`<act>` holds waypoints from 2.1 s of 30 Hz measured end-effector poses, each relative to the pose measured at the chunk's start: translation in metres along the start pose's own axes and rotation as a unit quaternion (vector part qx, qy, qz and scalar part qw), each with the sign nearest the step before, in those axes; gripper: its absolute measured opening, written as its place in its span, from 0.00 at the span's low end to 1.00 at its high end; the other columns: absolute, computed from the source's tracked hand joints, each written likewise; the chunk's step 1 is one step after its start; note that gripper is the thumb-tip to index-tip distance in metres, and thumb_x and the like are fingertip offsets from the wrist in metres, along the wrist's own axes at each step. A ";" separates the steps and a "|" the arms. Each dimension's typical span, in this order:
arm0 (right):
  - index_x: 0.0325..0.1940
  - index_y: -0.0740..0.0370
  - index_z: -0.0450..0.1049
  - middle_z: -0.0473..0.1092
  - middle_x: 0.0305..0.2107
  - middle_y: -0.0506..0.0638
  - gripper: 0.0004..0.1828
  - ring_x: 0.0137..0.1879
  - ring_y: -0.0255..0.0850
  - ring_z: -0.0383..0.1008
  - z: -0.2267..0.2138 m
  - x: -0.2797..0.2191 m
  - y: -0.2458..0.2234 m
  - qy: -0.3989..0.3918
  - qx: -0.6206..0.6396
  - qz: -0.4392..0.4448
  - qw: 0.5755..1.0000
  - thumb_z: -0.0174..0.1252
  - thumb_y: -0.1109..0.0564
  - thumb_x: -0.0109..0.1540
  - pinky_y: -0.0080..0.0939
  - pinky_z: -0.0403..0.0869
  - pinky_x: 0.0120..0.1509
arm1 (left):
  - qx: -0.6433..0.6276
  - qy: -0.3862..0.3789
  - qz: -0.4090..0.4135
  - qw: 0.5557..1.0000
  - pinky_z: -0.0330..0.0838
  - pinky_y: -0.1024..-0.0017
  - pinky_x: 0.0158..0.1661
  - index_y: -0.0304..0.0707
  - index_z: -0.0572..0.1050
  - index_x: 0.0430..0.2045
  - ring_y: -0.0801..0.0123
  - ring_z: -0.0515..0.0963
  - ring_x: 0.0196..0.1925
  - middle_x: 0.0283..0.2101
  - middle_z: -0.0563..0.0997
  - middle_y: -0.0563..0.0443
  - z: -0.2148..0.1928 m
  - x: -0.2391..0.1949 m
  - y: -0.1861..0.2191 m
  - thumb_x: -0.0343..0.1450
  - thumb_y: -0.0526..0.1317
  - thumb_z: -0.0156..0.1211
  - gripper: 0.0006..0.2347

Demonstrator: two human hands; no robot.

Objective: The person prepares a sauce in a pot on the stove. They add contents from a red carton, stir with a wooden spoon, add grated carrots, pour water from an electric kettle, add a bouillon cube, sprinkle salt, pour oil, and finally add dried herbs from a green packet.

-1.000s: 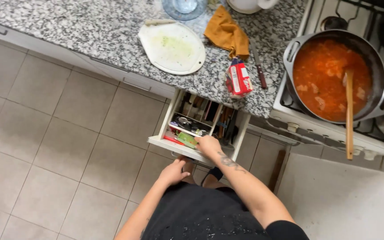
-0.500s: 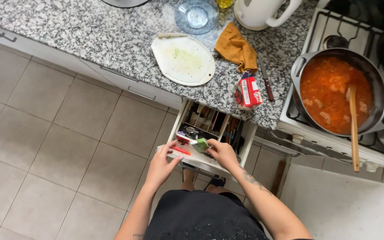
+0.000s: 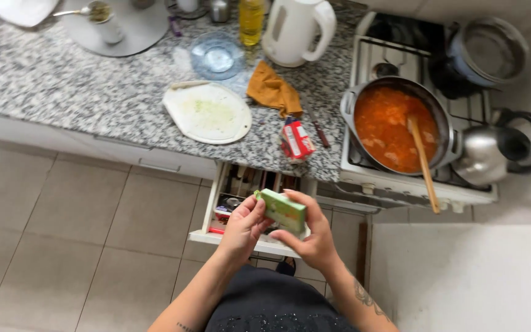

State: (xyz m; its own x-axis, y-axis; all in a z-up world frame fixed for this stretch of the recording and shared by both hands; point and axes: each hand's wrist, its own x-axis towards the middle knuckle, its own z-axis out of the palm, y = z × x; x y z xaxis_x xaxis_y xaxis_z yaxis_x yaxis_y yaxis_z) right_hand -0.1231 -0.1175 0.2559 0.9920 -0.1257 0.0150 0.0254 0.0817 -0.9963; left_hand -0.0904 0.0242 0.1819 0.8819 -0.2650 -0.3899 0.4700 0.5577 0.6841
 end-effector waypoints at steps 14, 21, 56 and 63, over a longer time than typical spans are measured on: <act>0.52 0.61 0.70 0.69 0.47 0.51 0.36 0.50 0.38 0.70 -0.023 0.000 0.016 -0.006 -0.090 -0.041 0.995 0.74 0.59 0.41 0.41 0.70 0.56 | -0.103 -0.070 -0.157 0.980 0.76 0.64 0.45 0.34 0.70 0.45 0.58 0.81 0.41 0.43 0.78 0.41 -0.009 0.021 -0.017 0.70 0.49 0.49 0.18; 0.56 0.64 0.64 0.73 0.41 0.55 0.37 0.42 0.38 0.75 -0.026 -0.010 0.043 0.062 0.119 0.111 0.985 0.66 0.72 0.45 0.39 0.78 0.45 | -0.019 -0.016 -0.111 0.993 0.77 0.68 0.43 0.27 0.71 0.45 0.64 0.81 0.37 0.38 0.77 0.44 -0.001 0.008 0.004 0.63 0.34 0.64 0.17; 0.38 0.57 0.70 0.75 0.30 0.50 0.20 0.40 0.41 0.72 -0.065 -0.011 0.196 -0.010 -0.120 0.203 0.972 0.62 0.72 0.46 0.44 0.70 0.49 | 0.308 0.006 0.073 0.949 0.71 0.81 0.32 0.39 0.78 0.39 0.80 0.72 0.28 0.32 0.80 0.50 -0.005 0.023 0.059 0.59 0.35 0.69 0.15; 0.56 0.46 0.69 0.72 0.46 0.46 0.33 0.56 0.43 0.68 -0.028 0.009 0.090 -0.037 -0.223 0.111 0.968 0.70 0.53 0.47 0.44 0.66 0.59 | 0.167 -0.022 -0.015 0.986 0.77 0.74 0.40 0.31 0.75 0.39 0.73 0.77 0.31 0.33 0.77 0.47 0.010 0.023 0.051 0.61 0.35 0.67 0.15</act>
State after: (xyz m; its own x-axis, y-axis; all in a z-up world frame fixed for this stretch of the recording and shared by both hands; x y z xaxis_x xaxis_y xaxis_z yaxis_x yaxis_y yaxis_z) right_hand -0.1156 -0.1391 0.1643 0.9732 -0.0824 -0.2146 -0.2299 -0.3385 -0.9125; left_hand -0.0460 0.0391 0.2142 0.8648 -0.3157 -0.3904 0.4747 0.2612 0.8405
